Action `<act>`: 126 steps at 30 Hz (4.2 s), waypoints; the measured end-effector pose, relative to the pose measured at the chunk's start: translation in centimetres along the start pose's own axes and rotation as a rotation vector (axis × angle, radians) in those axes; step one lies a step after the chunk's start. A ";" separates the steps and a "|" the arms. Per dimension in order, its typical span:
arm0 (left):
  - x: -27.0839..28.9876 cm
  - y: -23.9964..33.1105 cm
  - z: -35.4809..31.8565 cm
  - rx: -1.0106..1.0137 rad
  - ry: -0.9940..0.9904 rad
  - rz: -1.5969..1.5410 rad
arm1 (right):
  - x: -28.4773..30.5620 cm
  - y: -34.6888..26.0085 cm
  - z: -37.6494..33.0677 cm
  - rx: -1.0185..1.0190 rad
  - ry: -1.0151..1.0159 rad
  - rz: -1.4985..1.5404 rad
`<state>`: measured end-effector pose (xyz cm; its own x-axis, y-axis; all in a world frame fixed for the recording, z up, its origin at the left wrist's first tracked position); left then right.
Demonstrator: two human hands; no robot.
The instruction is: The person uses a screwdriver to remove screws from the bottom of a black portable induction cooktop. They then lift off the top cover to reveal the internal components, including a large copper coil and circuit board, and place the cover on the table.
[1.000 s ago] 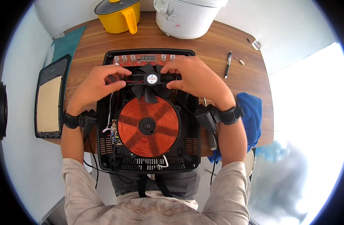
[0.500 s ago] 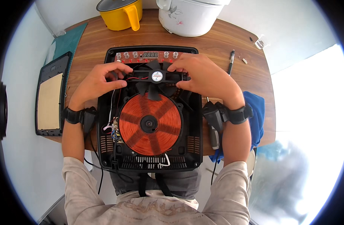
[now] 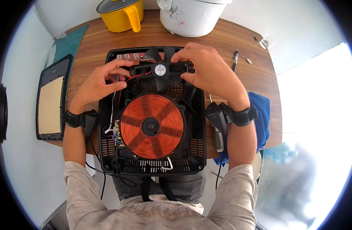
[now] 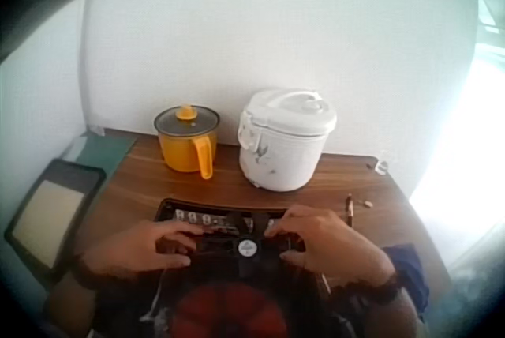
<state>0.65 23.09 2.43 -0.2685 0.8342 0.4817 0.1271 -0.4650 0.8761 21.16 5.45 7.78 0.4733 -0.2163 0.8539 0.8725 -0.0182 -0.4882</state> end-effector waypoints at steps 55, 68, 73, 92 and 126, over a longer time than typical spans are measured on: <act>0.2 -1.0 0.0 -0.152 -0.039 0.190 | -3.3 0.1 -0.4 -0.106 -0.223 -0.205; -0.1 -0.9 -0.2 -0.136 -0.072 0.275 | -3.2 0.3 -0.1 -0.126 -0.220 -0.228; -0.2 -1.1 -0.2 -0.172 -0.070 0.291 | -3.2 0.5 -0.1 -0.098 -0.196 -0.218; -0.3 -0.6 -0.3 -0.247 -0.068 0.263 | -3.7 -0.2 -0.3 -0.111 -0.128 -0.310; -3.5 4.3 -14.9 0.069 0.226 0.196 | -5.6 0.9 -2.0 -0.070 0.032 -0.381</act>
<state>-12.10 13.76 4.25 -0.4368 0.6398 0.6323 0.2600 -0.5831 0.7697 19.06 4.63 2.23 0.1120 -0.2114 0.9710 0.9741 -0.1699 -0.1493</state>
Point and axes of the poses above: each hand's wrist, its own z-axis towards the middle knuckle, its own x-axis out of the back of the hand, y = z × x, the point moved 4 cm from there along z, towards the middle knuckle, and after that the axes turned 1 degree about -x, right-handed, at the moved point
